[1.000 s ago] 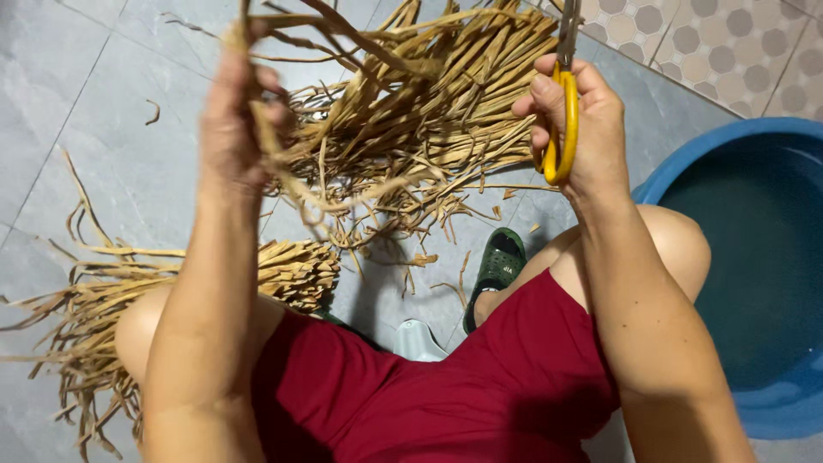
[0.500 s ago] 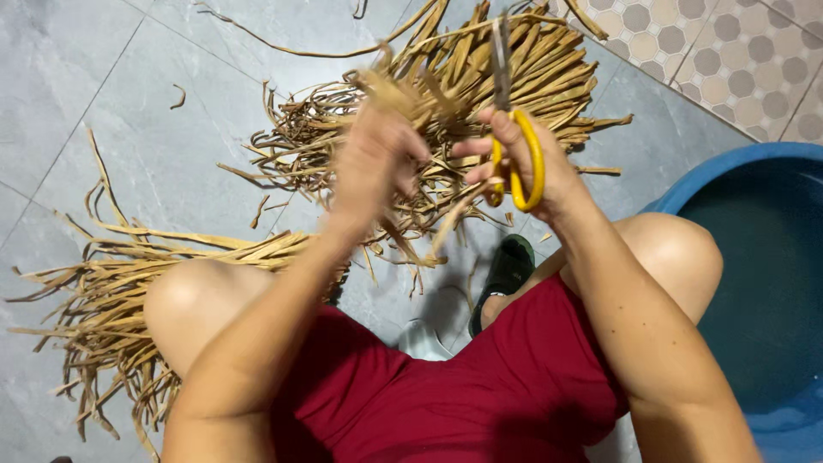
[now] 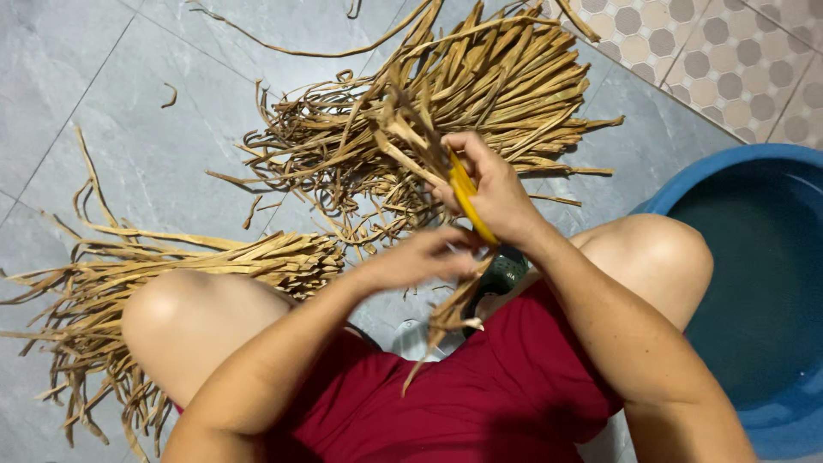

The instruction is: The person sits cross-legged on a tiled floor and uses yellow-handled scissors to cut long dried plant strips into shorter pieces. They repeatedly pick up bundles, cut them, and place the cut pieces into a pile on the floor.

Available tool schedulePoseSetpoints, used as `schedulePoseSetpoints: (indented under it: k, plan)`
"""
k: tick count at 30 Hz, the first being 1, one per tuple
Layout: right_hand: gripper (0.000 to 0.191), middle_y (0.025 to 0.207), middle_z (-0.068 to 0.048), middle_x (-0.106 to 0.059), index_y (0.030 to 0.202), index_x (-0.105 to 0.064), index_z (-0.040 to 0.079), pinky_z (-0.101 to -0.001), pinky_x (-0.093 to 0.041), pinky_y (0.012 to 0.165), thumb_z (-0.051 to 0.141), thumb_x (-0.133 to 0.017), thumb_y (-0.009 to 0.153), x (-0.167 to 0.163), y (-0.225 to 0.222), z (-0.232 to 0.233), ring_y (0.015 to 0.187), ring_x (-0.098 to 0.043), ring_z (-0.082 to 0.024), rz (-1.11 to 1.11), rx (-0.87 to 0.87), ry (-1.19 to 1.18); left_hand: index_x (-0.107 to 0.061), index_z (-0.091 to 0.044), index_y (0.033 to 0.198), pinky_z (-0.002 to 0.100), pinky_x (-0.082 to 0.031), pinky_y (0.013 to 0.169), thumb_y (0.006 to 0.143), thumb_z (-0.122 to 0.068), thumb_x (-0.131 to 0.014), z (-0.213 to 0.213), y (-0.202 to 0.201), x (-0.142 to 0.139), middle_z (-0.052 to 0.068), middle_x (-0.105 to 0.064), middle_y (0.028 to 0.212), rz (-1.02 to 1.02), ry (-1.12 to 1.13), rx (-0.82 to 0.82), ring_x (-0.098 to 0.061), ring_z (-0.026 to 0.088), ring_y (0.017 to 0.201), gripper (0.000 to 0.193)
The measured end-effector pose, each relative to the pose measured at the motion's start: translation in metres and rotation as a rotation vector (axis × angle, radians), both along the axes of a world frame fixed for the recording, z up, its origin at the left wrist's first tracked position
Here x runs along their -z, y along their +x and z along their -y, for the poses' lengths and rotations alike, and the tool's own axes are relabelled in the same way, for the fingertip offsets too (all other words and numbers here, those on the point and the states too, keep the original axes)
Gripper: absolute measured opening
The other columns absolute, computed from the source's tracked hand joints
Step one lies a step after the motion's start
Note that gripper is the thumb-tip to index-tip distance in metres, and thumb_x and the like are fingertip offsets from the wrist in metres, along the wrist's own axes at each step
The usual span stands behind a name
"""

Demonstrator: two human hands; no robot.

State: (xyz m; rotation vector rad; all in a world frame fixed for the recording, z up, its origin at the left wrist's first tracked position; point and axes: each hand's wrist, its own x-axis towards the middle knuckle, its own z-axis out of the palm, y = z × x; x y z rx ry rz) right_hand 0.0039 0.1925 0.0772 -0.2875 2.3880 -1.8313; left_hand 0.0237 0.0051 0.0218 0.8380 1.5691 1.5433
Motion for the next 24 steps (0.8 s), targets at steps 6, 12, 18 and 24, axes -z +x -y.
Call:
schedulePoseSetpoints:
  k: [6,12,18,24]
  plan:
    - [0.053,0.101,-0.005,-0.071,0.13,-0.055,0.015,-0.0314,-0.057,0.079,0.004,-0.074,0.082,-0.018,0.028,0.005,0.092,-0.073,-0.018,-0.073,-0.229,0.229,-0.043,-0.01,0.151,0.047,-0.056,0.106,0.09,-0.063,-0.065,0.044,-0.048,0.003,0.018,-0.064,0.14,0.769,0.521,-0.232,-0.065,0.03,0.126,0.084]
    - [0.047,0.1,-0.006,-0.073,0.13,-0.054,0.015,-0.0342,-0.057,0.078,0.007,-0.071,0.087,-0.005,0.033,0.021,0.091,-0.076,-0.02,-0.046,-0.335,0.224,-0.038,-0.011,0.16,0.046,-0.058,0.098,0.101,-0.041,-0.066,0.054,-0.071,-0.018,0.015,-0.068,0.127,0.725,0.666,-0.571,-0.068,0.03,0.118,0.071]
    - [0.042,0.093,-0.008,-0.074,0.126,-0.056,0.015,-0.036,-0.056,0.075,0.01,-0.071,0.087,0.014,0.042,0.022,0.085,-0.074,-0.022,0.059,-0.421,0.34,-0.04,-0.007,0.158,0.041,-0.062,0.082,0.106,-0.032,-0.068,0.09,-0.095,-0.046,0.01,-0.069,0.109,0.442,0.723,-0.839,-0.072,0.022,0.094,0.064]
    - [0.041,0.09,-0.009,-0.073,0.127,-0.058,0.017,-0.0349,-0.056,0.073,0.016,-0.073,0.088,0.028,0.053,0.024,0.08,-0.072,-0.02,0.168,-0.502,0.425,-0.051,-0.003,0.144,0.037,-0.066,0.076,0.099,-0.036,-0.066,0.11,-0.095,-0.078,0.013,-0.074,0.107,0.399,0.73,-0.949,-0.077,0.021,0.085,0.058]
